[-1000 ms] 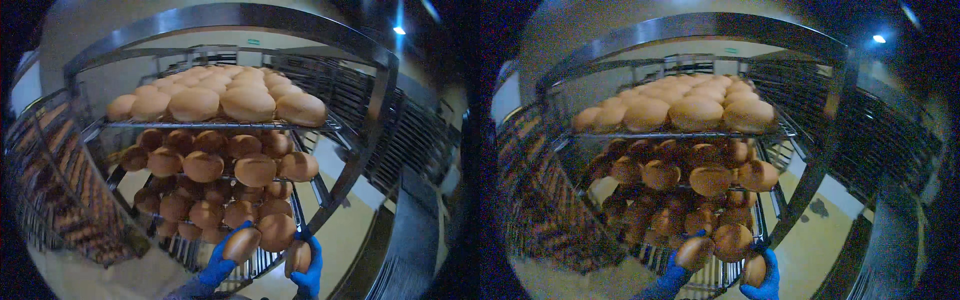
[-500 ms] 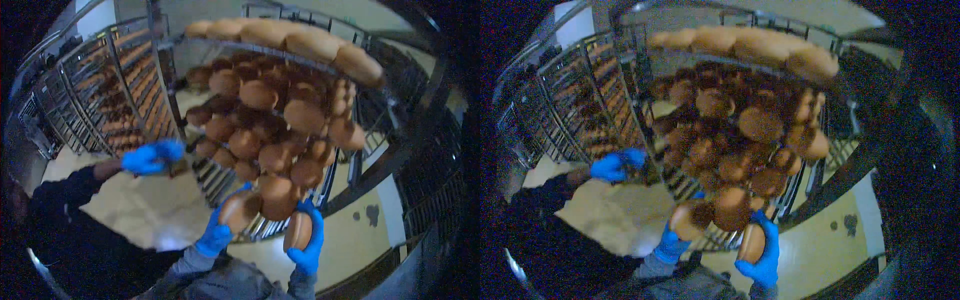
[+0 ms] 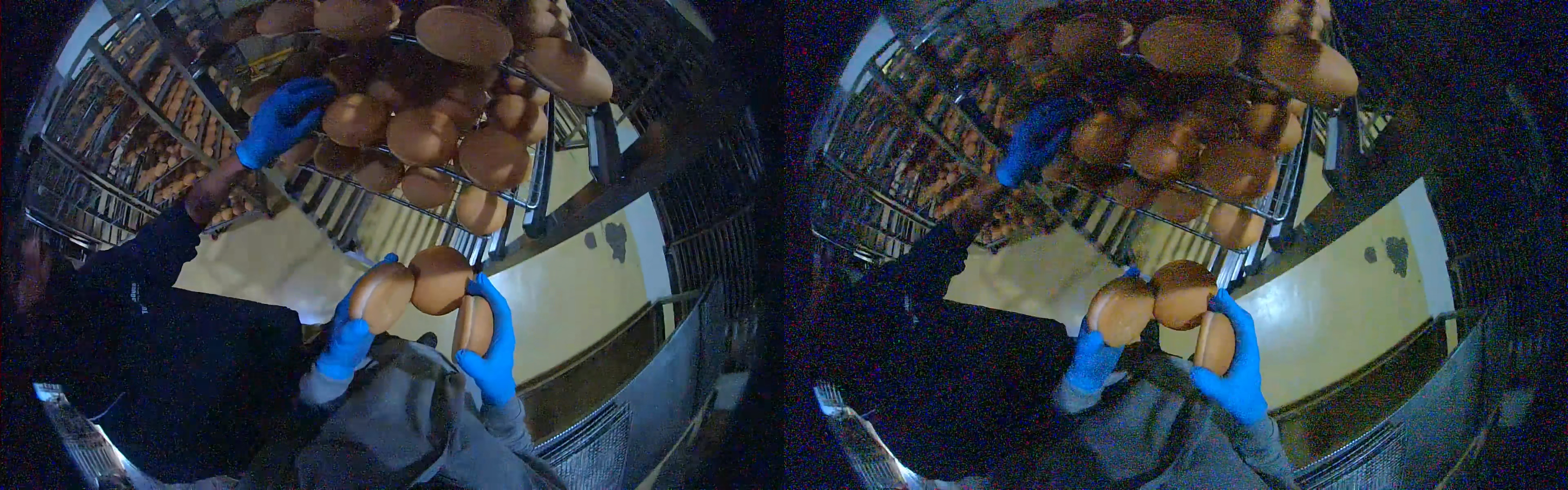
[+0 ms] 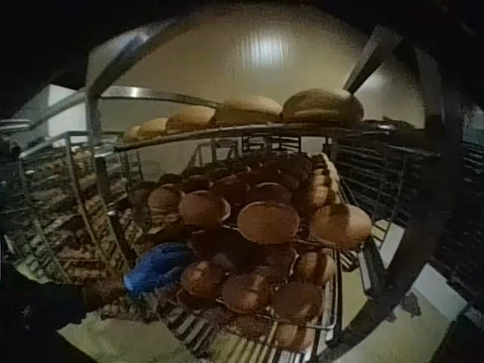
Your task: The person picks up bread buns from a metal mesh tray by hand and places them onto a large rolling cooling rack, then pushes the rack through the bakery production area.
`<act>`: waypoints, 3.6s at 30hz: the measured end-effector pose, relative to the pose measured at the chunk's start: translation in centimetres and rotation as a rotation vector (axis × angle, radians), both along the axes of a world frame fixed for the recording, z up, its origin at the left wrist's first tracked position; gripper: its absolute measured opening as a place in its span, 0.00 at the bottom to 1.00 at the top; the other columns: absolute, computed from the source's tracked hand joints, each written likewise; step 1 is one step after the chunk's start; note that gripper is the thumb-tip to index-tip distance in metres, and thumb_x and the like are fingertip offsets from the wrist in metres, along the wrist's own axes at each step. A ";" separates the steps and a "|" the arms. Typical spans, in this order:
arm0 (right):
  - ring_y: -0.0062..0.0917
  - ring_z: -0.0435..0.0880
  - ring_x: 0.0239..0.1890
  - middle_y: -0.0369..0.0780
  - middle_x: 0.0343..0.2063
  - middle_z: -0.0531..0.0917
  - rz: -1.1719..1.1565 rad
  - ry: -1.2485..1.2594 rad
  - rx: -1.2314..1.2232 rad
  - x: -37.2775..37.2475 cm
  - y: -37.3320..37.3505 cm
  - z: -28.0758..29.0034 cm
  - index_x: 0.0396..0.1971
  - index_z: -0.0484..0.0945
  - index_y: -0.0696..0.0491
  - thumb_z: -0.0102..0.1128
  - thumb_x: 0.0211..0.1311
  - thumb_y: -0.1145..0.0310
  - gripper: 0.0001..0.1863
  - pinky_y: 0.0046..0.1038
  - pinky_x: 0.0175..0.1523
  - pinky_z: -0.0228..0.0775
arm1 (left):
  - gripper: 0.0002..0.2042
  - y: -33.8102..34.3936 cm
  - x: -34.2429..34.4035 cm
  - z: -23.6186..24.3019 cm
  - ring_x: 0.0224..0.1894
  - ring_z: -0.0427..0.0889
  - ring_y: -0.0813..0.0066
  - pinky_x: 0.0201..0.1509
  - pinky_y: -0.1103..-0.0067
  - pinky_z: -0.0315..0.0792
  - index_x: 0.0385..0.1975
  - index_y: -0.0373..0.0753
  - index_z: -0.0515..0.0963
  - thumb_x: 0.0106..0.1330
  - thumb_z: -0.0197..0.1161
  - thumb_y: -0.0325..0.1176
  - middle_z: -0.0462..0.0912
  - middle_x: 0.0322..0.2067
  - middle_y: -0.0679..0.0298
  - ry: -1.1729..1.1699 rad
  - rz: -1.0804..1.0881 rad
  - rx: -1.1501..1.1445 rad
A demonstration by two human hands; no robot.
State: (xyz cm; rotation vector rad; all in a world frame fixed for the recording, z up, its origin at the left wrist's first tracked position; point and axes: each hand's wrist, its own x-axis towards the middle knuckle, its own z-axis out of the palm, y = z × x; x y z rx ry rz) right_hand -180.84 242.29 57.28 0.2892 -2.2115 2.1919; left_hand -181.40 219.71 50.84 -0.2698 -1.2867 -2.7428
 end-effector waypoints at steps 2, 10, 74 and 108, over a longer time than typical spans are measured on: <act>0.37 0.66 0.69 0.47 0.65 0.69 -0.010 0.001 0.032 -0.5 0.2 -1.3 0.69 0.61 0.59 0.72 0.44 0.57 0.50 0.39 0.73 0.54 | 0.24 0.7 -0.6 0.1 0.66 0.70 0.57 0.71 0.64 0.66 0.63 0.33 0.68 0.71 0.55 0.40 0.73 0.62 0.52 -0.020 0.005 0.029; 0.33 0.68 0.67 0.45 0.64 0.71 -0.094 -0.007 -0.009 -5.9 -0.5 -4.0 0.68 0.63 0.57 0.68 0.52 0.66 0.42 0.36 0.72 0.56 | 0.20 0.0 -5.7 -5.4 0.63 0.74 0.57 0.71 0.62 0.66 0.58 0.37 0.74 0.74 0.51 0.41 0.77 0.58 0.53 -0.236 0.059 -0.249; 0.39 0.69 0.66 0.48 0.62 0.71 -0.358 0.088 -0.076 -27.3 47.8 0.7 0.68 0.61 0.62 0.75 0.40 0.38 0.60 0.42 0.73 0.56 | 0.31 48.4 -31.7 6.6 0.70 0.66 0.63 0.74 0.65 0.60 0.70 0.37 0.62 0.72 0.56 0.47 0.64 0.69 0.56 -0.042 -0.263 -0.342; 0.40 0.69 0.66 0.48 0.62 0.71 0.365 0.173 -0.042 -84.0 60.1 -1.4 0.68 0.62 0.61 0.77 0.38 0.43 0.58 0.43 0.72 0.57 | 0.48 62.1 -71.4 3.5 0.73 0.60 0.56 0.76 0.61 0.54 0.71 0.36 0.59 0.56 0.62 0.64 0.60 0.71 0.54 -0.334 0.382 -0.224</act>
